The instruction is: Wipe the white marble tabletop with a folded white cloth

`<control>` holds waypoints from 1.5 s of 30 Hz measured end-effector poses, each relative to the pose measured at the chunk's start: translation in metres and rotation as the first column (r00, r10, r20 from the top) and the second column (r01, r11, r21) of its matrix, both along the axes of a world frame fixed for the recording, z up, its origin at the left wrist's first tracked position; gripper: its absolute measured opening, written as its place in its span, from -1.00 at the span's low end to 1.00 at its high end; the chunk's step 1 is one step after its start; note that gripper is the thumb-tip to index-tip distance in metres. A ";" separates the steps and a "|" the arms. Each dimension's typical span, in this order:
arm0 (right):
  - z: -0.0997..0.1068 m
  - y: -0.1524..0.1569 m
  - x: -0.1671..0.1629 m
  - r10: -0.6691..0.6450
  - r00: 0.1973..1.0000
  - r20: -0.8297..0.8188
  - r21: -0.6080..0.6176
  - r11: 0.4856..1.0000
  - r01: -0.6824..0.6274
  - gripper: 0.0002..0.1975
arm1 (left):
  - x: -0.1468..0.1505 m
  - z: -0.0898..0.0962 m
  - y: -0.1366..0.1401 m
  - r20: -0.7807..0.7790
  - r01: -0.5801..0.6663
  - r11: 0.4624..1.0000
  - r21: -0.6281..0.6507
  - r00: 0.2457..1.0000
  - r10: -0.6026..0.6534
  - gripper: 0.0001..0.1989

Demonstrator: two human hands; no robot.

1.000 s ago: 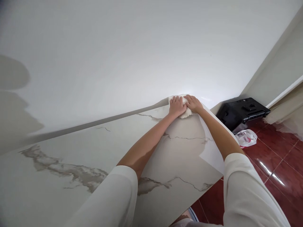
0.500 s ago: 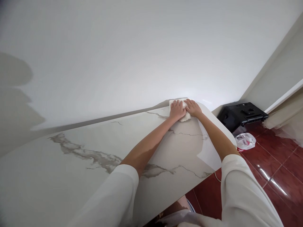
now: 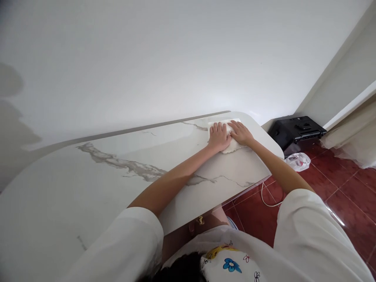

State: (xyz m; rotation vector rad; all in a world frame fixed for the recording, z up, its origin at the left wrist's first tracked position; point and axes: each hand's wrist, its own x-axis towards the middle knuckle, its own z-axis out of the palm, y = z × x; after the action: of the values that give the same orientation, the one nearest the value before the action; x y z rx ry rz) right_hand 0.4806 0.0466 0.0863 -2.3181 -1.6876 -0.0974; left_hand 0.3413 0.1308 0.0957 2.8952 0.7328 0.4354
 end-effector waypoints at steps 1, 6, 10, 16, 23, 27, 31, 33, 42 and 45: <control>0.000 -0.008 -0.007 -0.008 1.000 -0.001 -0.003 1.000 0.008 -0.44 | -0.006 0.001 -0.008 -0.006 0.007 1.000 0.004 1.000 -0.007 -0.41; -0.001 -0.046 -0.039 -0.034 0.999 0.017 -0.003 0.999 0.034 -0.44 | -0.037 0.002 -0.044 -0.017 0.025 1.000 0.012 1.000 -0.024 -0.42; -0.002 -0.069 -0.066 -0.022 0.999 0.046 0.017 1.000 0.021 -0.45 | -0.060 0.000 -0.065 -0.003 0.032 0.999 0.022 0.999 -0.032 -0.42; -0.001 -0.109 -0.113 -0.040 0.998 0.055 0.016 0.999 0.039 -0.45 | -0.103 0.001 -0.098 -0.028 0.059 0.997 0.047 0.998 -0.058 -0.42; 0.002 -0.133 -0.145 -0.053 0.998 0.043 -0.018 0.998 0.054 -0.45 | -0.135 0.005 -0.121 -0.058 0.110 0.990 0.085 0.993 -0.105 -0.43; 0.010 -0.123 -0.149 -0.091 0.995 0.030 -0.057 0.994 0.092 -0.46 | -0.131 0.010 -0.114 -0.066 0.125 0.990 0.066 0.991 -0.120 -0.46; 0.014 -0.106 -0.151 -0.135 0.991 0.022 -0.078 0.988 0.137 -0.46 | -0.124 0.014 -0.096 -0.038 0.115 0.992 0.060 0.993 -0.113 -0.51; 0.014 -0.094 -0.149 -0.153 0.988 0.018 -0.073 0.985 0.153 -0.46 | -0.120 0.014 -0.085 -0.012 0.099 0.993 0.069 0.995 -0.098 -0.55; 0.007 -0.008 -0.107 -0.121 0.993 0.003 0.028 0.992 0.121 -0.48 | -0.073 0.010 -0.013 0.066 -0.083 0.996 -0.035 0.994 0.085 -0.70; 0.007 0.022 -0.093 -0.131 0.991 -0.002 0.044 0.990 0.131 -0.49 | -0.054 0.006 0.015 0.108 -0.133 0.989 -0.057 0.984 0.139 -0.70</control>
State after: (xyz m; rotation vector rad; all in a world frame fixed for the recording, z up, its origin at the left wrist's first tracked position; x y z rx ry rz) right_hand 0.3875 0.0685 0.0934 -2.3949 -1.5161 -0.1593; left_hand 0.2871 0.1459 0.1019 2.7587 0.9129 0.5799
